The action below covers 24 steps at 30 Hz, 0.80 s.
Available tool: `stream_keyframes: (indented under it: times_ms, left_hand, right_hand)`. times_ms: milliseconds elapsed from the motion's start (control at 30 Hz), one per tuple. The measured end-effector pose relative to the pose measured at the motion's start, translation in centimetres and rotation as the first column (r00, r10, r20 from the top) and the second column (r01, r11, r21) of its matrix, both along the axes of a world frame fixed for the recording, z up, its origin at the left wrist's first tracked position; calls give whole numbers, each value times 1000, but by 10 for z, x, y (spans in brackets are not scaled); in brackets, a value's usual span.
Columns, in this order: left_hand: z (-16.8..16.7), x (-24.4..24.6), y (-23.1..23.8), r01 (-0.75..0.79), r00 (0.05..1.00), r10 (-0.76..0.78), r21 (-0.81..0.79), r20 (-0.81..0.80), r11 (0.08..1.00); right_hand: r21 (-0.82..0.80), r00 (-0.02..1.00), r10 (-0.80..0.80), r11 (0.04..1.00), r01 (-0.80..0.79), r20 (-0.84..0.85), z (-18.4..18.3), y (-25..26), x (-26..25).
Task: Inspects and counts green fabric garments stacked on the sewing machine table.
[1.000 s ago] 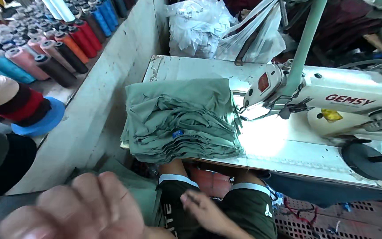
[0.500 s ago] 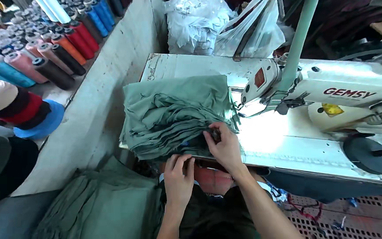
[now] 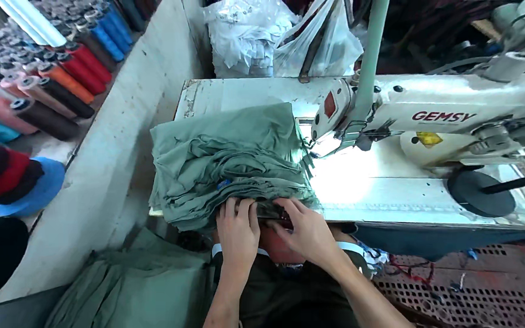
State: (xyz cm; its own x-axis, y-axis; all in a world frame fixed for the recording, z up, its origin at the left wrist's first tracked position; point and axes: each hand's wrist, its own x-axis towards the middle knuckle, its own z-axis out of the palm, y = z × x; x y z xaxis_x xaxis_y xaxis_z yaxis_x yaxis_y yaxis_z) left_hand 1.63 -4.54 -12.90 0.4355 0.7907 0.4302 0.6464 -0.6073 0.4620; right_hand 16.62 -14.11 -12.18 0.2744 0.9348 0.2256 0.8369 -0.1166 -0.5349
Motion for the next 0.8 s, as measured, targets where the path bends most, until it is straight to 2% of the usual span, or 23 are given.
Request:
stream_keyframes:
  times_ms: [100,200,367,467,633,800]
  left_hand:
    - [-2,-8,-6,-13,997,9,39,82,999]
    - [2,-12,-11,-29,996,25,45,87,999]
    - [6,-12,-20,-45,996,43,18,73,999]
    - [5,-12,-19,-7,996,8,-18,86,1000]
    - [-7,-9,-14,53,997,-51,-17,61,998]
    - [-10,1,-10,29,999,-28,32,-36,999]
  right_hand:
    - [111,995,5,994,-16,96,-6,1,-10]
    - [220,965,-38,975,-21,260,-7,11,-18]
    - [266,924,-14,959,-96,382,-7,18,-22]
    - [297,945,-42,953,-60,326,-15,12,-16]
    - [268,985,-135,958,102,108,-22,-12,3]
    - [229,995,-102,969,95,19,-23,-28,3]
